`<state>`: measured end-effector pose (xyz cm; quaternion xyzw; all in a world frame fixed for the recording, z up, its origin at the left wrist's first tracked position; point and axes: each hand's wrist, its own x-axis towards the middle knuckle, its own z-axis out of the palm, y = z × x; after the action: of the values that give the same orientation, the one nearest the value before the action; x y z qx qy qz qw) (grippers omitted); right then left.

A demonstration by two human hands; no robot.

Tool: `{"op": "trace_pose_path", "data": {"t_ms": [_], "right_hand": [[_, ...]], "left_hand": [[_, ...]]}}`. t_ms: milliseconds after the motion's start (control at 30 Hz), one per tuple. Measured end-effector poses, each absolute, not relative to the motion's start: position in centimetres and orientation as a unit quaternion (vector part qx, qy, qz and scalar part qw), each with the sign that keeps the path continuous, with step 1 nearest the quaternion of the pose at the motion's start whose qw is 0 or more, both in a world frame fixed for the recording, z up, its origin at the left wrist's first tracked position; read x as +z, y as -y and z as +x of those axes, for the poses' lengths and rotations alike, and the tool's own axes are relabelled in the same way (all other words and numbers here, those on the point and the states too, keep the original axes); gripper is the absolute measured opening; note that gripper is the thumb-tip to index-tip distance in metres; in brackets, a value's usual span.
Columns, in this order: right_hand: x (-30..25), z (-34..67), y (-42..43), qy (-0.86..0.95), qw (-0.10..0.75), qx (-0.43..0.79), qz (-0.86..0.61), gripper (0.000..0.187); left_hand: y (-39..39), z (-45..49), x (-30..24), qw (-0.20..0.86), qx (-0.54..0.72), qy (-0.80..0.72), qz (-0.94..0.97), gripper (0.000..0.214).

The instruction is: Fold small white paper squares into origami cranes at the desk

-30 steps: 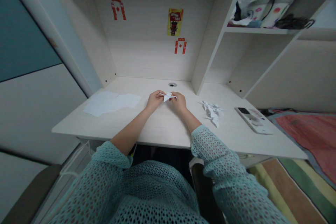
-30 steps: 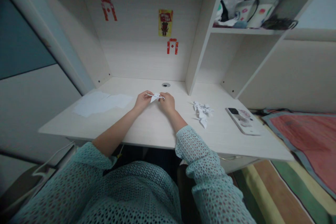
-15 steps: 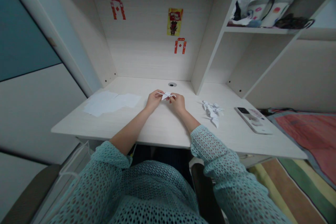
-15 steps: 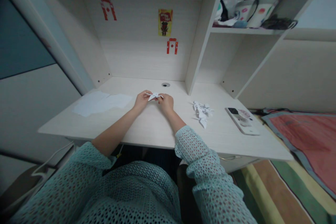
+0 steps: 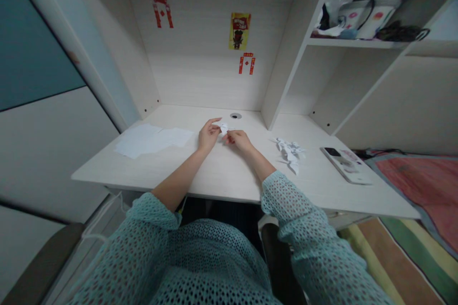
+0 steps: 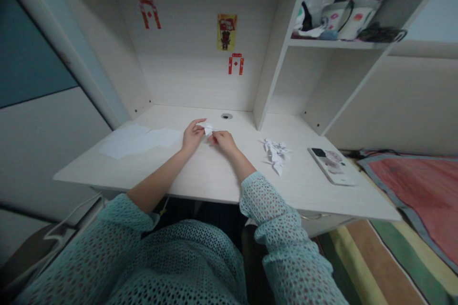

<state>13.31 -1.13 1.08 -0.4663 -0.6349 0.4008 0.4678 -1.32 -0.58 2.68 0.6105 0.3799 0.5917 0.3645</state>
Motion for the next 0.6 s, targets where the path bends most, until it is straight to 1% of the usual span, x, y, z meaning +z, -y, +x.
{"op": "trace_pose_path", "data": {"t_ms": [100, 233, 467, 600], "right_hand": [[1.6, 13.0, 1.4, 0.600, 0.472, 0.500, -0.408, 0.041], [2.3, 12.6, 1.9, 0.555, 0.476, 0.558, -0.392, 0.049], [2.2, 12.0, 2.3, 0.576, 0.515, 0.484, -0.410, 0.041], [2.1, 12.1, 2.2, 0.575, 0.528, 0.467, -0.415, 0.037]], "left_hand": [[0.6, -1.5, 2.6, 0.342, 0.597, -0.408, 0.600, 0.033], [1.0, -1.5, 2.8, 0.352, 0.587, -0.420, 0.596, 0.028], [0.5, -1.6, 2.0, 0.328, 0.581, -0.413, 0.620, 0.020], [-0.3, -1.7, 1.2, 0.342, 0.568, -0.406, 0.629, 0.016]]}}
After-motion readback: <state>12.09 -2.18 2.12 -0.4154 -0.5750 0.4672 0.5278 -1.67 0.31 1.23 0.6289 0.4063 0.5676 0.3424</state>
